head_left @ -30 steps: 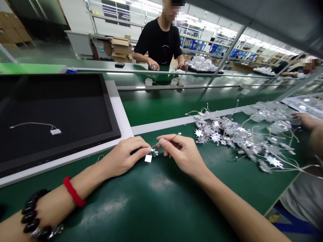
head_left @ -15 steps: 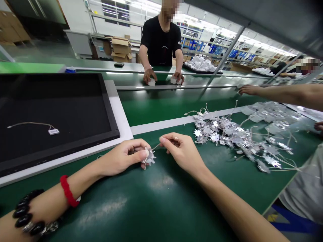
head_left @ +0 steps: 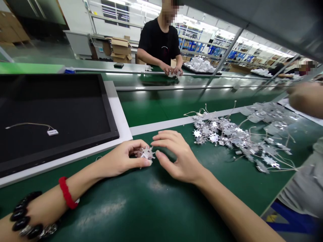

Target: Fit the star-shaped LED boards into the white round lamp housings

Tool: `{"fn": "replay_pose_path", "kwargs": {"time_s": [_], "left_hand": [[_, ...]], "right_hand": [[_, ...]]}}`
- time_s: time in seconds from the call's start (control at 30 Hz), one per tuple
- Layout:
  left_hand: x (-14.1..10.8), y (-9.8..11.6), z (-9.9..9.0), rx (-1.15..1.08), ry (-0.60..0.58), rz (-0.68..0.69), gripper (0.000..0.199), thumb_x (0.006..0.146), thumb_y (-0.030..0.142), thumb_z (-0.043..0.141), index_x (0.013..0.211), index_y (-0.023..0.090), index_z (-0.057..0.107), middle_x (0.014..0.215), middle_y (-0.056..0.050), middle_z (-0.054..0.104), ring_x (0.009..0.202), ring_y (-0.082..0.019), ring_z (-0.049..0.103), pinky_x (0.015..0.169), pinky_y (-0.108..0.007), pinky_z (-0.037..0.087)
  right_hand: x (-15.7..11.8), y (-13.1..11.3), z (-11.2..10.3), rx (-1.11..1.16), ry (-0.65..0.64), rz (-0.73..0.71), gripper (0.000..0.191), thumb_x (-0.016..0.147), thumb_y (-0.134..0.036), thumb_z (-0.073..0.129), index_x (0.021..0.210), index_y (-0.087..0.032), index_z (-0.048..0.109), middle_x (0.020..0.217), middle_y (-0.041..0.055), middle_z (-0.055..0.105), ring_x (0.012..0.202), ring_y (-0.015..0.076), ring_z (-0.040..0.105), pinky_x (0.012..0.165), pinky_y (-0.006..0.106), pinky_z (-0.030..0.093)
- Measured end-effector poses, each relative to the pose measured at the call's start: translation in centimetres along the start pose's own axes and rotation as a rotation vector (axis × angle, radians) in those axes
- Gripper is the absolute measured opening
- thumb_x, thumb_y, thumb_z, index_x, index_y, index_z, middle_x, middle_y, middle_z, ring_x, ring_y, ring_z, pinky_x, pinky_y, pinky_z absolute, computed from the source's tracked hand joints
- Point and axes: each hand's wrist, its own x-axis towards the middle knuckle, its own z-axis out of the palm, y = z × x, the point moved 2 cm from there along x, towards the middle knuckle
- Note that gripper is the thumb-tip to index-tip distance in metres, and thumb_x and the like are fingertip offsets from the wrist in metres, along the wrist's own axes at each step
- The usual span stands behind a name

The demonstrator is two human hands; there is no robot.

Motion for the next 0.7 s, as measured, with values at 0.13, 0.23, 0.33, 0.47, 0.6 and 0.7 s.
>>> {"fn": "replay_pose_path", "kwargs": {"time_s": [0.13, 0.23, 0.33, 0.47, 0.6, 0.7], "left_hand": [[-0.09, 0.01, -0.02, 0.04, 0.005, -0.004, 0.032, 0.079, 0.042, 0.079, 0.088, 0.016, 0.063, 0.079, 0.003, 0.056, 0.074, -0.013, 0.047, 0.069, -0.026, 0.038], [-0.12, -0.02, -0.02, 0.048, 0.003, -0.014, 0.034, 0.08, 0.047, 0.076, 0.088, 0.017, 0.063, 0.079, 0.003, 0.056, 0.074, -0.013, 0.047, 0.069, -0.025, 0.038], [-0.1, 0.07, -0.07, 0.064, -0.001, -0.017, 0.034, 0.083, 0.048, 0.074, 0.086, 0.017, 0.062, 0.077, 0.003, 0.054, 0.071, -0.013, 0.045, 0.066, -0.025, 0.037], [-0.09, 0.32, -0.15, 0.072, -0.011, -0.007, 0.031, 0.086, 0.047, 0.07, 0.088, 0.016, 0.065, 0.081, 0.001, 0.061, 0.073, -0.013, 0.05, 0.069, -0.025, 0.04], [-0.01, 0.43, -0.1, 0.041, -0.025, -0.015, 0.027, 0.086, 0.044, 0.07, 0.089, 0.017, 0.067, 0.081, 0.0, 0.067, 0.073, -0.013, 0.055, 0.07, -0.024, 0.043], [0.03, 0.51, -0.04, 0.022, -0.035, -0.024, 0.026, 0.086, 0.043, 0.07, 0.085, 0.017, 0.067, 0.077, 0.0, 0.069, 0.069, -0.013, 0.058, 0.068, -0.024, 0.045]], "right_hand": [[0.0, -0.05, 0.2, 0.049, -0.078, -0.058, 0.019, 0.096, -0.017, 0.064, 0.115, -0.016, 0.067, 0.114, 0.0077, 0.075, 0.116, 0.0219, 0.065, 0.105, 0.039, 0.047], [0.0, 0.07, 0.23, 0.055, -0.12, -0.049, 0.022, 0.096, -0.018, 0.066, 0.118, -0.016, 0.064, 0.115, 0.007, 0.075, 0.114, 0.0214, 0.065, 0.103, 0.038, 0.047], [-0.05, 0.15, 0.25, 0.054, -0.155, -0.047, 0.023, 0.097, -0.017, 0.067, 0.119, -0.016, 0.063, 0.115, 0.0069, 0.074, 0.114, 0.0212, 0.065, 0.102, 0.037, 0.047], [-0.15, 0.38, 0.28, 0.047, -0.176, -0.053, 0.022, 0.098, -0.019, 0.068, 0.12, -0.017, 0.063, 0.115, 0.0068, 0.074, 0.115, 0.0221, 0.065, 0.104, 0.038, 0.047], [-0.18, 0.63, 0.42, 0.06, -0.196, -0.052, 0.024, 0.097, -0.023, 0.07, 0.119, -0.017, 0.062, 0.116, 0.008, 0.075, 0.117, 0.0232, 0.066, 0.103, 0.038, 0.049], [-0.16, 0.58, 0.58, 0.064, -0.204, -0.047, 0.024, 0.097, -0.027, 0.071, 0.117, -0.017, 0.063, 0.113, 0.0084, 0.076, 0.114, 0.0235, 0.069, 0.099, 0.037, 0.051]]}}
